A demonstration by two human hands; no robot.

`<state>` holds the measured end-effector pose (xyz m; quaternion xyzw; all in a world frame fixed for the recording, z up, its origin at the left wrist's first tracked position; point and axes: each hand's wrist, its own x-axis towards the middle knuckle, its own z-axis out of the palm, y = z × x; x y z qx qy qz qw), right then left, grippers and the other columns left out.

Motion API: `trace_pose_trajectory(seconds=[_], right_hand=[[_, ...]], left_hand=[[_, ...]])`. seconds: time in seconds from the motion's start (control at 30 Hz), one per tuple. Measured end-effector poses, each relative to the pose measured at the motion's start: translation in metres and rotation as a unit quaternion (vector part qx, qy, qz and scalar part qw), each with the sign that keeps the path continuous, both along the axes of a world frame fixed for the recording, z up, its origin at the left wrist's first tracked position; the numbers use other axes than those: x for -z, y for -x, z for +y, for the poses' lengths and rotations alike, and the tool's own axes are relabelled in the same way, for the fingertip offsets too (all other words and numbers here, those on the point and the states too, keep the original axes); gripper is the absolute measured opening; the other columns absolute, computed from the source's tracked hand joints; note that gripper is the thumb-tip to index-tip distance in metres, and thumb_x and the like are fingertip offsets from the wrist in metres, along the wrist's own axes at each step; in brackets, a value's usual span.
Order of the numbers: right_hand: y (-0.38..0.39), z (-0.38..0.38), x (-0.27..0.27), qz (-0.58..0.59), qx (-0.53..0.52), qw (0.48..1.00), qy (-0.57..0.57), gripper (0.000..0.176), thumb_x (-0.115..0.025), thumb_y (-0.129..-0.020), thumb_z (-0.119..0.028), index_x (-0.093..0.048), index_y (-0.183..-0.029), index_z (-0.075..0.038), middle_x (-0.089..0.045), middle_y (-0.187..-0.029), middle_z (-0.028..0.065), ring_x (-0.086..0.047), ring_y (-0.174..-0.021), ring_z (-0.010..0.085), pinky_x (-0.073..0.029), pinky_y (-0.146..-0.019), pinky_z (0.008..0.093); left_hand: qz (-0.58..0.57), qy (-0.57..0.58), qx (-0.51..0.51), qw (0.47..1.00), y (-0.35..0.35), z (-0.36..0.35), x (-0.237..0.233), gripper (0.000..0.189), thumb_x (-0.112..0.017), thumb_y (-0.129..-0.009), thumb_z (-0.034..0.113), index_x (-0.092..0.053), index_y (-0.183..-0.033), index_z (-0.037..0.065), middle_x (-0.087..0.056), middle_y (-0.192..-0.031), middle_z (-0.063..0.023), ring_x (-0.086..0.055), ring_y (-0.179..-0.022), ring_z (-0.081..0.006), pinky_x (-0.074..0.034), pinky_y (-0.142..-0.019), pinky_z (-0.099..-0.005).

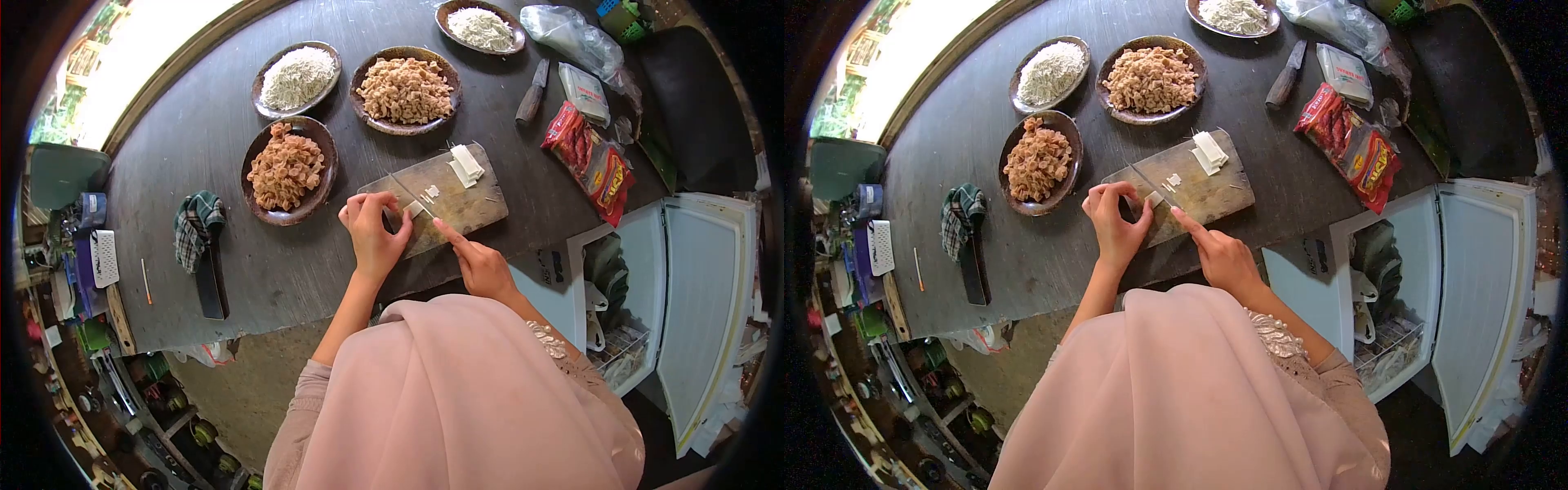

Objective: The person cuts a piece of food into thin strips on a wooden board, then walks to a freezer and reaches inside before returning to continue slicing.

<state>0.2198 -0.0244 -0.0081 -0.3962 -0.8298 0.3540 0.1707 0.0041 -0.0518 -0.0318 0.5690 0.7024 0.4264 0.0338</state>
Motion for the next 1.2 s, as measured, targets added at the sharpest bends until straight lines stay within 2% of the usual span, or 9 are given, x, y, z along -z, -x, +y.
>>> trace_pose_trajectory(seconds=[0.37, 0.47, 0.53, 0.57, 0.63, 0.67, 0.87, 1.07, 1.2], right_hand=[[0.01, 0.012, -0.005, -0.009, -0.014, 0.995, 0.099, 0.065, -0.051, -0.099, -0.005, -0.038, -0.156, -0.033, -0.064, -0.078, 0.0251, -0.066, -0.077, 0.0449, -0.051, -0.07, 0.0543], [0.004, 0.022, 0.009, 0.097, -0.042, 0.988, 0.115, 0.063, -0.05, -0.1, -0.004, -0.039, -0.157, -0.03, -0.064, -0.081, 0.0287, -0.065, -0.08, 0.0467, -0.051, -0.071, 0.0526], [-0.006, 0.03, 0.01, 0.107, -0.051, 0.986, 0.117, 0.062, -0.049, -0.1, -0.005, -0.039, -0.157, -0.028, -0.064, -0.083, 0.0298, -0.065, -0.082, 0.0473, -0.051, -0.072, 0.0514], [-0.011, 0.033, 0.01, 0.113, -0.053, 0.985, 0.121, 0.061, -0.048, -0.101, -0.005, -0.04, -0.157, -0.027, -0.064, -0.084, 0.031, -0.065, -0.083, 0.048, -0.051, -0.073, 0.0503], [-0.022, 0.043, -0.015, 0.07, -0.054, 0.983, 0.162, 0.06, -0.048, -0.101, -0.005, -0.04, -0.157, -0.026, -0.065, -0.09, 0.0316, -0.066, -0.087, 0.0481, -0.052, -0.075, 0.0489], [-0.028, 0.048, -0.023, 0.024, -0.05, 0.978, 0.202, 0.058, -0.048, -0.102, -0.006, -0.04, -0.157, -0.025, -0.066, -0.097, 0.0322, -0.066, -0.09, 0.0483, -0.052, -0.077, 0.0474], [-0.064, 0.07, -0.014, 0.072, -0.074, 0.97, 0.219, 0.059, -0.048, -0.102, -0.006, -0.038, -0.157, -0.023, -0.064, -0.124, 0.0284, -0.064, -0.103, 0.048, -0.053, -0.086, 0.0452], [-0.095, 0.091, 0.004, 0.163, -0.132, 0.976, 0.06, 0.066, -0.051, -0.099, -0.005, -0.031, -0.16, -0.018, -0.064, -0.124, 0.0285, -0.062, -0.106, 0.05, -0.05, -0.092, 0.0465], [-0.121, 0.106, -0.002, 0.1, -0.108, 0.978, 0.151, 0.069, -0.052, -0.098, -0.005, -0.028, -0.161, -0.016, -0.066, -0.115, 0.0316, -0.065, -0.097, 0.0487, -0.051, -0.088, 0.0466]], left_hand=[[0.01, 0.013, -0.005, 1.0, -0.003, -0.002, -0.001, 0.038, -0.082, -0.072, 0.01, -0.06, -0.102, 0.012, -0.063, -0.094, 0.0006, -0.055, -0.102, -0.022, -0.033, -0.095, -0.0416], [0.052, 0.005, -0.051, 0.997, -0.006, 0.004, -0.01, 0.043, -0.081, -0.074, 0.011, -0.059, -0.11, 0.009, -0.064, -0.112, -0.0073, -0.056, -0.112, -0.0272, -0.033, -0.104, -0.0479], [0.052, 0.015, -0.076, 0.996, -0.005, 0.005, -0.004, 0.052, -0.08, -0.075, 0.015, -0.056, -0.122, 0.009, -0.06, -0.13, -0.0135, -0.054, -0.122, -0.0375, -0.031, -0.111, -0.0553], [0.054, 0.015, -0.08, 0.995, -0.005, 0.004, -0.001, 0.052, -0.08, -0.075, 0.015, -0.056, -0.122, 0.009, -0.06, -0.13, -0.0135, -0.054, -0.122, -0.0375, -0.031, -0.111, -0.0553], [-0.162, 0.01, -0.029, 0.986, -0.007, 0.004, 0.004, 0.059, -0.079, -0.077, 0.017, -0.053, -0.129, 0.007, -0.059, -0.138, -0.0143, -0.05, -0.131, -0.0398, -0.026, -0.117, -0.0581], [-0.161, 0.009, -0.032, 0.986, -0.011, 0.003, 0.006, 0.059, -0.079, -0.077, 0.017, -0.053, -0.129, 0.007, -0.059, -0.138, -0.0143, -0.05, -0.131, -0.0398, -0.026, -0.117, -0.0581], [-0.075, 0.022, -0.076, 0.994, -0.048, 0.01, 0.003, 0.059, -0.077, -0.08, 0.017, -0.051, -0.131, 0.006, -0.059, -0.135, -0.0129, -0.052, -0.127, -0.0378, -0.027, -0.118, -0.0579], [-0.093, 0.032, -0.077, 0.992, -0.096, 0.031, 0.001, 0.057, -0.077, -0.08, 0.017, -0.052, -0.129, 0.005, -0.059, -0.132, -0.0139, -0.052, -0.126, -0.0367, -0.028, -0.117, -0.0562], [-0.018, 0.028, -0.105, 0.994, -0.121, 0.042, 0.002, 0.056, -0.076, -0.08, 0.018, -0.052, -0.129, 0.004, -0.059, -0.129, -0.0158, -0.052, -0.123, -0.0371, -0.031, -0.114, -0.0515]])
